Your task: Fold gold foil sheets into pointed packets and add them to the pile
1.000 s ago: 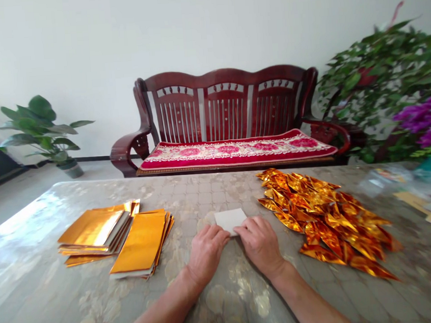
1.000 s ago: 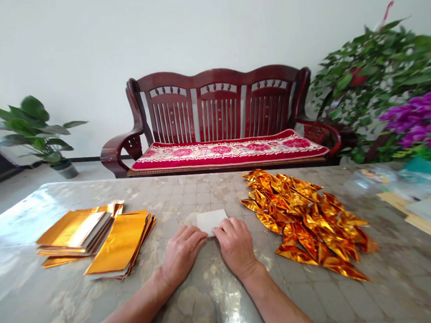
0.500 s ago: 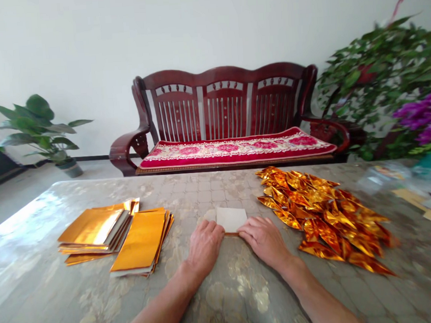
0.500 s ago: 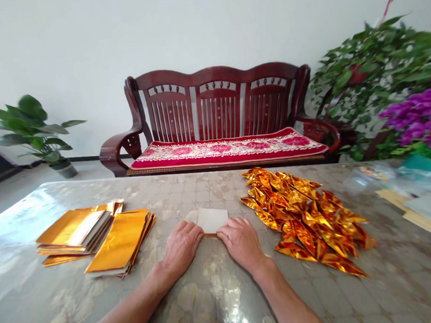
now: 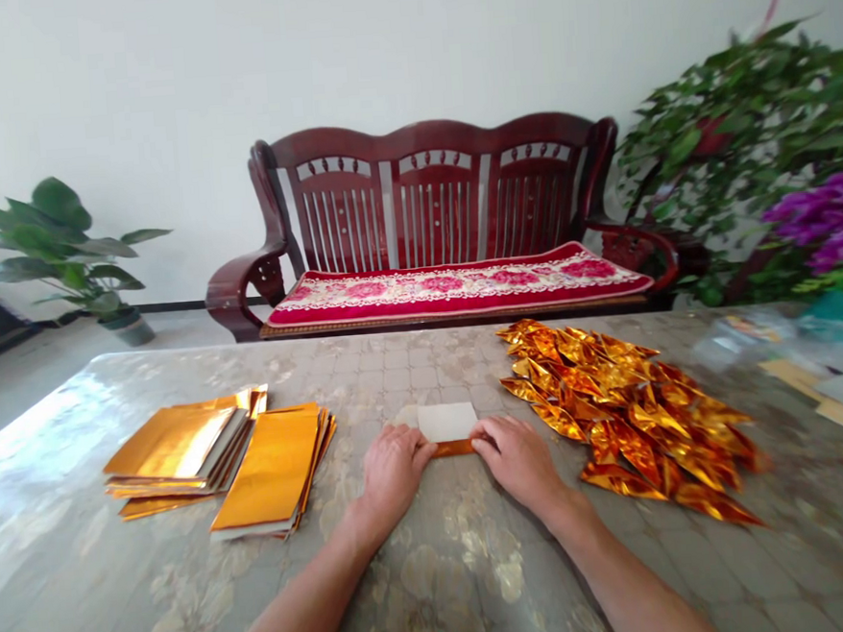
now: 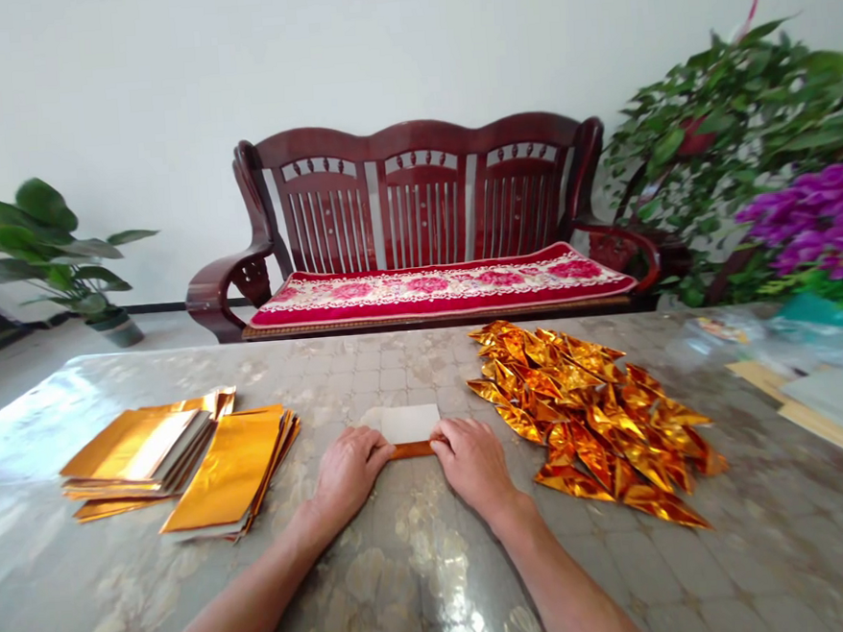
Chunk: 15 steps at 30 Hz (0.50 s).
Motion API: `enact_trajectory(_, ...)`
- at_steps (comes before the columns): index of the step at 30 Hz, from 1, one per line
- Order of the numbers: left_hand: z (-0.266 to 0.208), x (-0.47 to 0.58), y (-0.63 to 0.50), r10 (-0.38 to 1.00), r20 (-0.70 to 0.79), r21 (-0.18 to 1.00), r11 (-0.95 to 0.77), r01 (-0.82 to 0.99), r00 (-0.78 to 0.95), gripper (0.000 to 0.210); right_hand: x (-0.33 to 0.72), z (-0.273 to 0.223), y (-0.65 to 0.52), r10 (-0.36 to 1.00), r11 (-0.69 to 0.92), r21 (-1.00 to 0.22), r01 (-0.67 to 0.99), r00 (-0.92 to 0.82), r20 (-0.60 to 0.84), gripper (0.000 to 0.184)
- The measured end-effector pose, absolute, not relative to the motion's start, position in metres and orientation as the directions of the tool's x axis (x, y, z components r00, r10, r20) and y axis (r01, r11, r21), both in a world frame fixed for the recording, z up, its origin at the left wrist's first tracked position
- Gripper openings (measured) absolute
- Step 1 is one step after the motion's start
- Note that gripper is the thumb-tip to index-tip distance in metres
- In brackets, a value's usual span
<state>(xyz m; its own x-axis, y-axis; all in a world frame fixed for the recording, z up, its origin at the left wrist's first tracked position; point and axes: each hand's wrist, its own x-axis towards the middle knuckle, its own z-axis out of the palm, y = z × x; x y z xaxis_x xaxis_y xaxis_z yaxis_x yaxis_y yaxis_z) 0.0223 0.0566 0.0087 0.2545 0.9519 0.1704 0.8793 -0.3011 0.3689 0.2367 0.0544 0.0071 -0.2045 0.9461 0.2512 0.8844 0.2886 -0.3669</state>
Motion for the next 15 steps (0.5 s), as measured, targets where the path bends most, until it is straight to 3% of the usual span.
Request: enact_trajectory(15, 0.0126, 0.0265, 0.0588, 0.969, 0.110, 0.207, -0.241, 0.948, 0.223, 0.031, 0.2313, 0.0128, 0.0570, 0.956, 0.262, -0.288, 0.921, -0.207, 0.208, 0.010)
